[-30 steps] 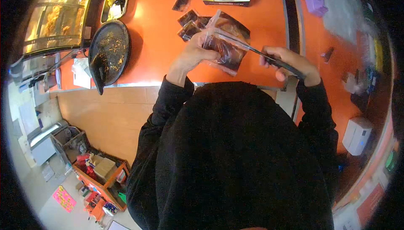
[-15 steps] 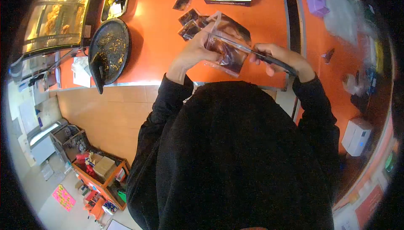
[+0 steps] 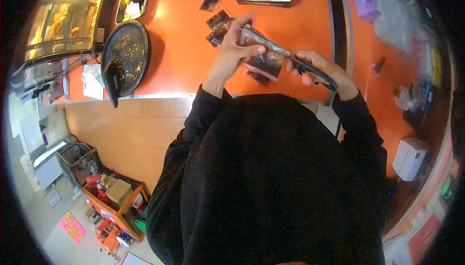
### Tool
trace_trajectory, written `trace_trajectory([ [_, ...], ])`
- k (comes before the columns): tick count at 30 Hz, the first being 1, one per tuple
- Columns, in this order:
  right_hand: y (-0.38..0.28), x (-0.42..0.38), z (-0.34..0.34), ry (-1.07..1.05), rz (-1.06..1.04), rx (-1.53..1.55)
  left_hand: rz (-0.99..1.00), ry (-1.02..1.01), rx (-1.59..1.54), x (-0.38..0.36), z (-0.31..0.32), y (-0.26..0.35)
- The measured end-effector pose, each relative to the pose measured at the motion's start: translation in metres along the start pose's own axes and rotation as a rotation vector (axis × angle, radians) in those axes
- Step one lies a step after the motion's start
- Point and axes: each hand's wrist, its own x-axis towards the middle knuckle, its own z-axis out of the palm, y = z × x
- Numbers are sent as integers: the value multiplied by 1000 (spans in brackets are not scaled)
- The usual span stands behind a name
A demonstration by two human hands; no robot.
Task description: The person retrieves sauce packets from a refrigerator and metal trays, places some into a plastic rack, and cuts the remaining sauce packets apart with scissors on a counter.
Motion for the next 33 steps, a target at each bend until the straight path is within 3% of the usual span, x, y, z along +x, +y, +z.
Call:
trace_trajectory([
  [1, 2, 3, -1, -3, 47, 143, -134, -66, -118, -1, 0, 0],
  [2, 2, 2, 2, -5, 47, 143, -134, -64, -117, -1, 0, 0],
  [4, -1, -1, 9, -1, -149, -163, -182, -117, -131, 0, 4, -1],
  [5, 1, 0, 7, 0, -149, -163, -182, -118, -131, 0, 4, -1],
  [7, 6, 3, 0, -61, -103, -21, -207, -150, -127, 2, 4, 1],
  [11, 6, 7, 1, 29, 83, -110, -227, -238, -90, 3, 1, 3],
  [14, 15, 7, 5, 36, -18, -171, -199, -202, -101, 4, 6, 2],
  [15, 30, 11, 6, 97, -228, -131, -185, -199, -99, 4, 7, 0],
  [17, 36, 12, 9, 154, -439, -91, -170, -192, -96, 5, 7, -1],
  [20, 23, 3, 12, 155, -356, 142, -157, -164, -60, 4, 7, -2],
  [22, 2, -7, 15, 22, -253, -137, -175, -164, -102, 3, 10, 0],
  [25, 12, 6, 5, -83, -277, -26, -171, -189, -80, 5, 5, -6],
  [26, 18, 8, 7, -83, -277, -25, -171, -189, -80, 5, 5, -9],
  [28, 26, 12, 14, 128, -470, -16, -162, -180, -79, 5, 7, -12],
  [29, 22, 13, 14, 128, -470, -16, -161, -180, -78, 5, 6, -10],
  [31, 12, 14, 11, 6, -175, 139, -226, -201, -132, 5, 6, -7],
  [32, 17, 16, 13, 5, -174, 139, -225, -199, -133, 5, 5, -8],
  [33, 25, 18, 16, 80, -323, 63, -218, -219, -127, 4, 5, -9],
])
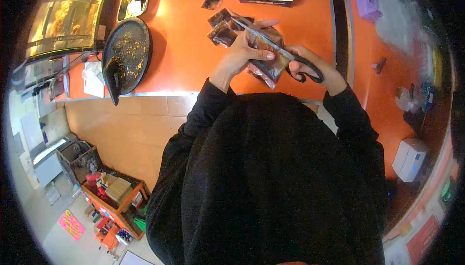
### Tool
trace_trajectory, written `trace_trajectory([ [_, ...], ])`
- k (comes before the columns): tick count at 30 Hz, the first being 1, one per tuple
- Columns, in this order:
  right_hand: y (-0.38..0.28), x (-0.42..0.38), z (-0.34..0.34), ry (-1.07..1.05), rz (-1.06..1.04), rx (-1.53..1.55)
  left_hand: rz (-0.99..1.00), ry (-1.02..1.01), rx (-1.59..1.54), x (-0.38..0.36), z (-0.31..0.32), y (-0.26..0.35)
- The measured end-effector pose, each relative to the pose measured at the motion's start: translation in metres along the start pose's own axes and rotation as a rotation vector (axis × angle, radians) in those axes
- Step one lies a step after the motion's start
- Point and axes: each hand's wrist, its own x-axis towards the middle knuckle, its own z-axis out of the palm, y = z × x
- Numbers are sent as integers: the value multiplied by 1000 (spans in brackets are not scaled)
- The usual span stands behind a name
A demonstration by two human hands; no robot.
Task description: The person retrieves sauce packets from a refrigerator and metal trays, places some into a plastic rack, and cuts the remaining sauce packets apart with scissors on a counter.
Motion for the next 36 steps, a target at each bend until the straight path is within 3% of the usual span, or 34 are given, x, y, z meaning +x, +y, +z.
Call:
trace_trajectory([
  [1, 3, 0, 3, 59, -155, -80, 5, -20, 8, 0, -1, -1],
  [2, 0, 1, 1, 60, -154, -80, 4, -21, 7, 0, -2, -1],
  [4, -13, 7, -4, -115, 144, -75, 26, -58, 96, 1, -6, 0],
  [5, -16, 8, -3, -114, 145, -73, 24, -58, 95, 0, -9, 1],
  [7, -21, 12, -1, -98, 146, -582, 103, -9, 135, -2, -16, 7],
  [12, -18, 1, -20, -7, 63, -282, 248, 234, 236, -4, -37, 13],
  [14, -2, 12, -19, 508, -399, -699, 216, 227, 232, -5, -31, 19],
  [15, 12, 30, -23, 623, -594, -720, 214, 221, 234, -6, -24, 20],
  [16, 11, 35, -17, 630, -596, -721, 272, 179, 309, -7, -11, 20],
  [18, 6, 48, -1, 719, -812, -796, 330, 135, 386, -2, -1, 13],
  [21, -7, 45, 11, 724, -786, -783, 395, 61, 169, -6, -8, -10],
  [23, -9, 39, 13, 737, -765, -830, -166, -76, -668, -14, -6, -15],
  [25, -6, 28, 14, 536, -746, -1032, -220, -92, -741, -19, -3, -25],
  [26, -4, 23, 18, 535, -747, -1033, -281, -109, -815, -20, -1, -27],
  [28, 1, 10, 26, 282, -856, -1171, -272, -142, -839, -13, -12, -23],
  [30, 7, -2, 24, 254, -800, -1149, -60, 96, -318, -6, -21, -25],
  [31, 4, -9, 21, 287, -678, -1016, -180, 19, -352, -5, -30, -21],
  [32, 0, -18, 16, 317, -557, -883, -177, 21, -352, -7, -23, -9],
  [33, -8, -30, 9, 347, -365, -813, -98, 38, -117, -9, -14, 4],
  [34, -9, -38, -2, 347, -364, -813, -20, 52, 119, -10, -4, 17],
  [36, -9, -54, -26, 396, -197, -611, 74, 131, 9, -9, 4, 21],
])
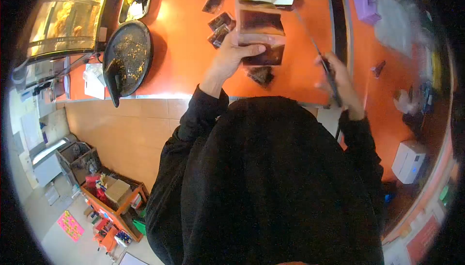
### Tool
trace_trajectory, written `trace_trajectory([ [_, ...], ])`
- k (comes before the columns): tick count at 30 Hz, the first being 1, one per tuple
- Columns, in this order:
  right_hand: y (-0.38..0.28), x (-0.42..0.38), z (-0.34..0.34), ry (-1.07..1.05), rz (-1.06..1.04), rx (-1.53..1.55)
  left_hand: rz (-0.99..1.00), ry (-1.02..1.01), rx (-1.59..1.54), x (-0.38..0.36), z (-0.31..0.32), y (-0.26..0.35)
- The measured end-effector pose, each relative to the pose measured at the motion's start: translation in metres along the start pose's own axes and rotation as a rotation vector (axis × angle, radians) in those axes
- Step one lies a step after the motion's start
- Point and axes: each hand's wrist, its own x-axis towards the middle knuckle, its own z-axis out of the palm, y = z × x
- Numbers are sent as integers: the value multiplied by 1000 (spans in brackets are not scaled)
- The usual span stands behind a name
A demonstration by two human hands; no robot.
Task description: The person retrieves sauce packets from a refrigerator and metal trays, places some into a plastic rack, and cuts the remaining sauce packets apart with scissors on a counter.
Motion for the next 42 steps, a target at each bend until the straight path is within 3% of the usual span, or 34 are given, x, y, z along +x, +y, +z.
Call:
trace_trajectory([
  [1, 1, -2, -13, 4, 2, 0, 35, -11, 174, 0, -5, 3],
  [2, -3, -3, -28, -191, 138, 7, 70, -22, 347, 0, -7, 6],
  [3, -8, -3, -38, -388, 274, 16, 65, 26, 281, -2, -4, 8],
  [4, -17, -1, -41, -386, 274, 16, 64, 24, 281, -1, -5, 9],
  [7, -39, 7, -37, -431, 552, 179, 51, 1, 341, -2, -3, 12],
  [9, -45, 15, -34, -544, 246, 41, 55, -30, 351, -5, 9, 21],
  [12, -32, 27, -28, -604, 64, 40, 74, -88, 462, -7, 14, 24],
  [16, -43, 34, -25, -640, 52, -51, 15, -51, 465, -9, 6, 19],
  [17, -50, 35, -25, -640, 305, 68, 26, -65, 466, -9, 6, 20],
  [19, -47, 36, -22, -633, 558, 185, 38, -78, 466, -10, 7, 22],
  [21, -27, 37, -14, -588, 178, 135, 65, -72, 461, -10, 11, 24],
  [25, -47, 42, -15, -695, 64, -76, 35, -75, 406, -8, 11, 17],
  [26, -46, 46, -16, -692, 362, 155, 46, -83, 403, -7, 8, 13],
  [28, -49, 47, -16, -674, 660, 388, 56, -91, 398, -7, 10, 15],
  [30, -51, 44, -11, -672, 344, 125, 23, -76, 285, -11, 21, 25],
  [33, -36, 47, -9, -658, -124, -102, -16, -101, 371, -6, 13, 18],
  [36, -50, 48, -10, -732, 48, -176, -11, -70, 371, -5, 12, 15],
  [40, -46, 52, -10, -742, 98, -108, -46, -41, 468, -1, 2, 12],
  [42, -39, 54, -9, -754, 17, -22, 288, 167, 526, 0, -1, 0],
])
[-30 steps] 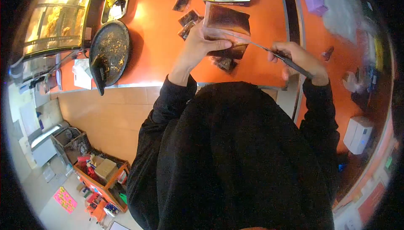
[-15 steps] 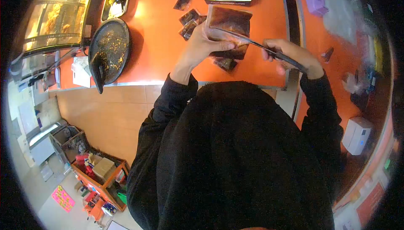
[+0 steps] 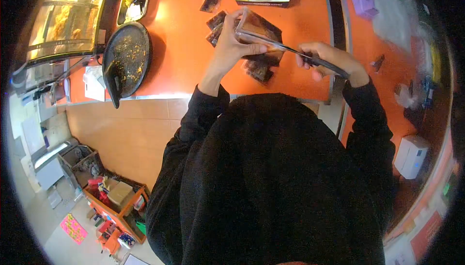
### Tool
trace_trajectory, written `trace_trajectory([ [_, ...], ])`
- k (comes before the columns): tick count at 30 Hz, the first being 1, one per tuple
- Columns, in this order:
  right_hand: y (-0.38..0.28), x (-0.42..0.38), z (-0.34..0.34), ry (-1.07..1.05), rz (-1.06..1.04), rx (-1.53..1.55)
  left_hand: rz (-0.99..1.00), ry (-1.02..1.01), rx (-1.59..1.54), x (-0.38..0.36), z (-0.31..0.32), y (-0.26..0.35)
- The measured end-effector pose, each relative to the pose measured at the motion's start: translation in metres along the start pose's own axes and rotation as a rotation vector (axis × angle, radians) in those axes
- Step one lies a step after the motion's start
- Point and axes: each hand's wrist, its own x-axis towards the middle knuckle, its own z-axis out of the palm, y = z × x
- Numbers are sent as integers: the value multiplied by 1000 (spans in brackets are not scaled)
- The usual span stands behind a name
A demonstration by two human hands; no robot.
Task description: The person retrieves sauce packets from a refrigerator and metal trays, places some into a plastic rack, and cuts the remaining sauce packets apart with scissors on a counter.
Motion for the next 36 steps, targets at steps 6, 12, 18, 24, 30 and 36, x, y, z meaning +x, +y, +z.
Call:
trace_trajectory([
  [6, -6, 3, 15, 137, 100, 479, -117, -93, -241, 4, -2, -8],
  [12, 23, 13, 6, 18, 188, 435, -264, -216, -472, 9, -6, -8],
  [18, 27, 15, 17, 124, 78, 581, -278, -256, -564, 8, -2, -19],
  [24, 21, 19, 9, -13, 163, 584, -278, -250, -571, 10, 1, -23],
  [30, 46, 22, 18, 169, 76, 517, -306, -304, -582, 10, 1, -29],
  [36, 30, 23, 26, 260, 60, 534, -315, -309, -576, 8, 10, -28],
])
